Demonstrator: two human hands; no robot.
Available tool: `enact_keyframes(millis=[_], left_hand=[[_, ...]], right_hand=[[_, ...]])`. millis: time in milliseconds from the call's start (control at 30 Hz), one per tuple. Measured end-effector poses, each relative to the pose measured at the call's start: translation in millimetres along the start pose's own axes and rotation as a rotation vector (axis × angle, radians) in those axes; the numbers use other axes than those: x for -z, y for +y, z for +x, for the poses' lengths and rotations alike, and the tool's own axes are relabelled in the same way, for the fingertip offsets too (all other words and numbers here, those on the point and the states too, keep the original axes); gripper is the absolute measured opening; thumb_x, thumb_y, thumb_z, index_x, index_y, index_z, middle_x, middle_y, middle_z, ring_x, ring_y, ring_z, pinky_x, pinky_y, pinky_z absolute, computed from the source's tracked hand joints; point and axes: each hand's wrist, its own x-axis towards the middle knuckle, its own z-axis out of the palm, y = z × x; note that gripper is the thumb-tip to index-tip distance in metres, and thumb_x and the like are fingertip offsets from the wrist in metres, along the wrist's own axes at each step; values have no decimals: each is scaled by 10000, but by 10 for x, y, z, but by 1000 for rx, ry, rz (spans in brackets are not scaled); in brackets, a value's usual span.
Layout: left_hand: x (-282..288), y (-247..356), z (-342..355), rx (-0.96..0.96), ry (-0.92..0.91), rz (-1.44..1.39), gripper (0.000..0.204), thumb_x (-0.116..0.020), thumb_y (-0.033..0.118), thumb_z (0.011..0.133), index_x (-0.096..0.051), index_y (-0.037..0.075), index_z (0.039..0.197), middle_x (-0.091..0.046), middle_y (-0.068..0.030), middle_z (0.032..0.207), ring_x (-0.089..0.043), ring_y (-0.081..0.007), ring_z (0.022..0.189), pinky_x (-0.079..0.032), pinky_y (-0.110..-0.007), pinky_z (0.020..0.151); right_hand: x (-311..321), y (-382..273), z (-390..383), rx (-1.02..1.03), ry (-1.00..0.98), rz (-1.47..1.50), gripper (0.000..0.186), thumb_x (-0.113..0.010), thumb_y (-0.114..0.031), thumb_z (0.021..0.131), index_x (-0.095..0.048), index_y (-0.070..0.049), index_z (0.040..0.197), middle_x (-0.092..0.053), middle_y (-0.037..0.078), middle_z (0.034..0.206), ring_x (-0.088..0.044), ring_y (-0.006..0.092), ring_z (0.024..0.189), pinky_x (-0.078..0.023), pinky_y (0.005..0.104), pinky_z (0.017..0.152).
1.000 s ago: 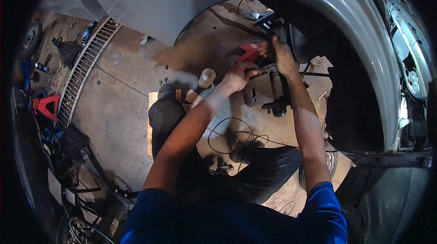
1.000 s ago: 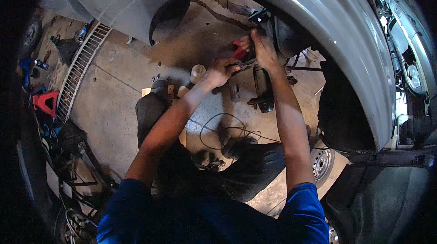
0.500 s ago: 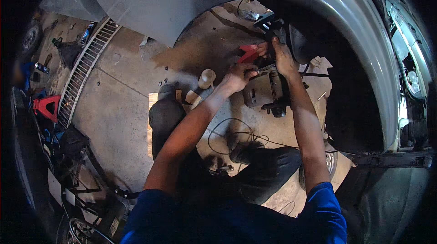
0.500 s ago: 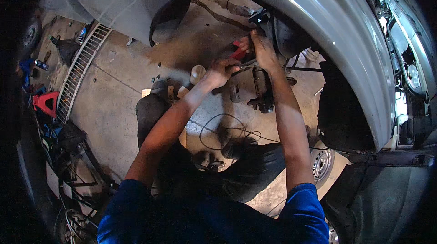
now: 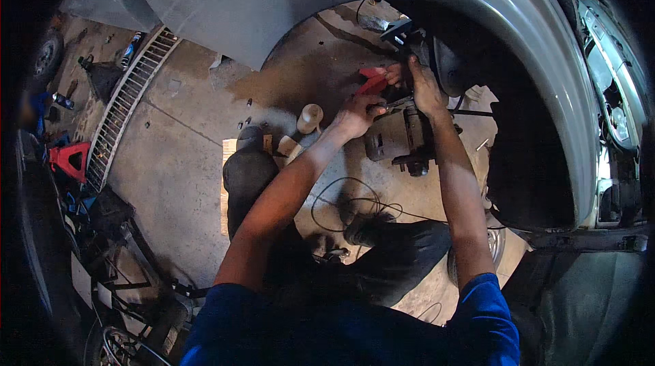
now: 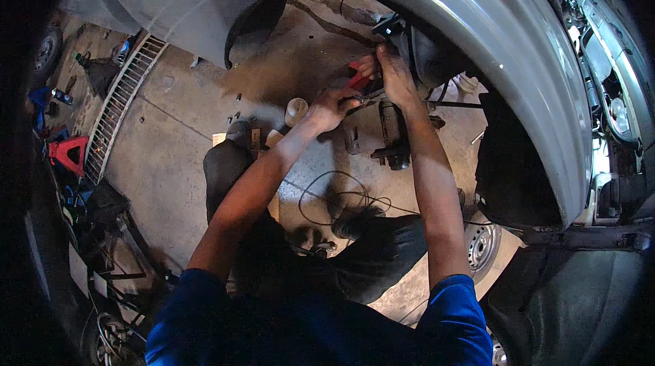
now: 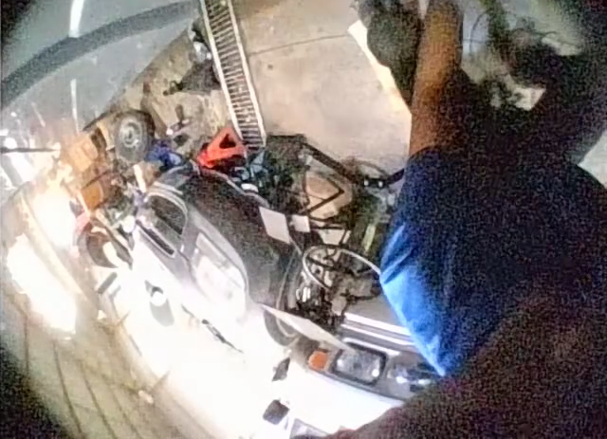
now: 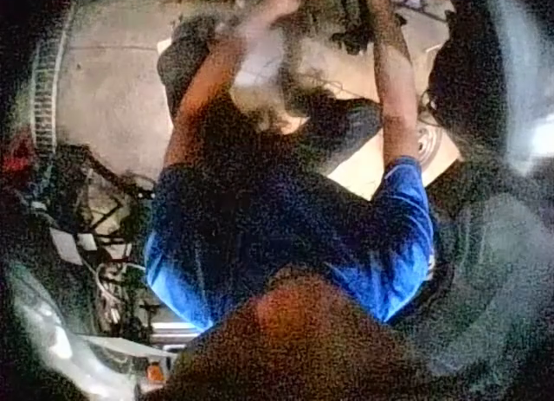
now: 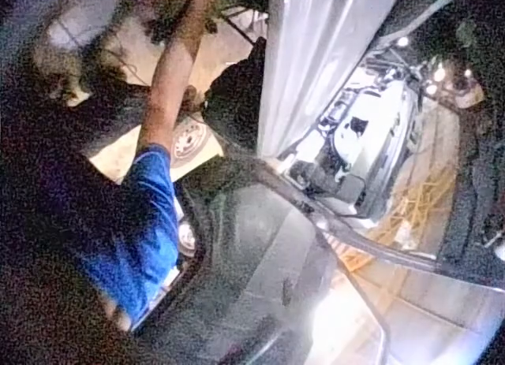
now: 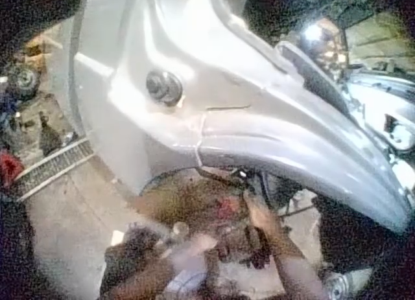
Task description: Installing or adjusting brake components on a vehicle's wheel hub.
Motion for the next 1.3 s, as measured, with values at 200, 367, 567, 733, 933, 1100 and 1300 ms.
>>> enact_keyframes(millis=[200,367,567,733,933,1100,1300], left_hand=[[-1,-8,3,65,-25,-53,288,-617,265,853,-643,91,1081,-632,-148,1084,-585,-304,1039,-447,-384,894],[-47,-95,20,-24,47,-50,291,-624,276,846,-652,71,1052,-653,-158,1016,-618,-314,961,-462,-376,840],[32,22,-12,32,-18,-40,299,-617,268,853,-635,86,1089,-632,-139,1081,-592,-306,1015,-452,-376,885],[24,-57,-10,12,5,-39,287,-631,258,843,-645,79,1066,-638,-149,1065,-603,-291,1006,-454,-368,869],[29,-92,-22,15,34,-43,276,-639,245,839,-648,75,1057,-642,-149,1064,-605,-283,1013,-455,-362,860],[1,1,-6,51,-4,-91,275,-640,243,837,-649,76,1056,-644,-150,1059,-610,-288,1004,-457,-365,861],[10,-13,7,-1,4,-30,279,-623,244,847,-645,80,1071,-637,-154,1064,-598,-299,1010,-456,-374,869]], right_hand=[[-15,-12,-6,-13,-13,23,740,-284,-574,942,-617,86,976,-663,127,832,-620,179,759,-469,290,727],[-8,78,42,23,-63,58,736,-291,-574,940,-616,85,977,-662,136,835,-625,182,768,-472,291,734],[-44,-135,-81,1,52,-8,748,-290,-591,932,-616,81,974,-660,126,814,-620,174,767,-469,291,736],[-71,-218,-80,-24,39,-38,762,-287,-612,922,-623,70,974,-662,115,808,-615,171,756,-467,287,744],[-145,-355,-132,-56,117,-85,787,-280,-631,912,-633,71,962,-666,117,804,-618,170,758,-465,279,742],[-48,-150,-81,-29,36,37,794,-283,-632,911,-626,82,968,-669,123,823,-623,174,775,-466,282,742],[-42,-169,-82,-29,47,-1,753,-298,-593,929,-615,87,982,-668,144,864,-631,185,794,-472,287,743]])
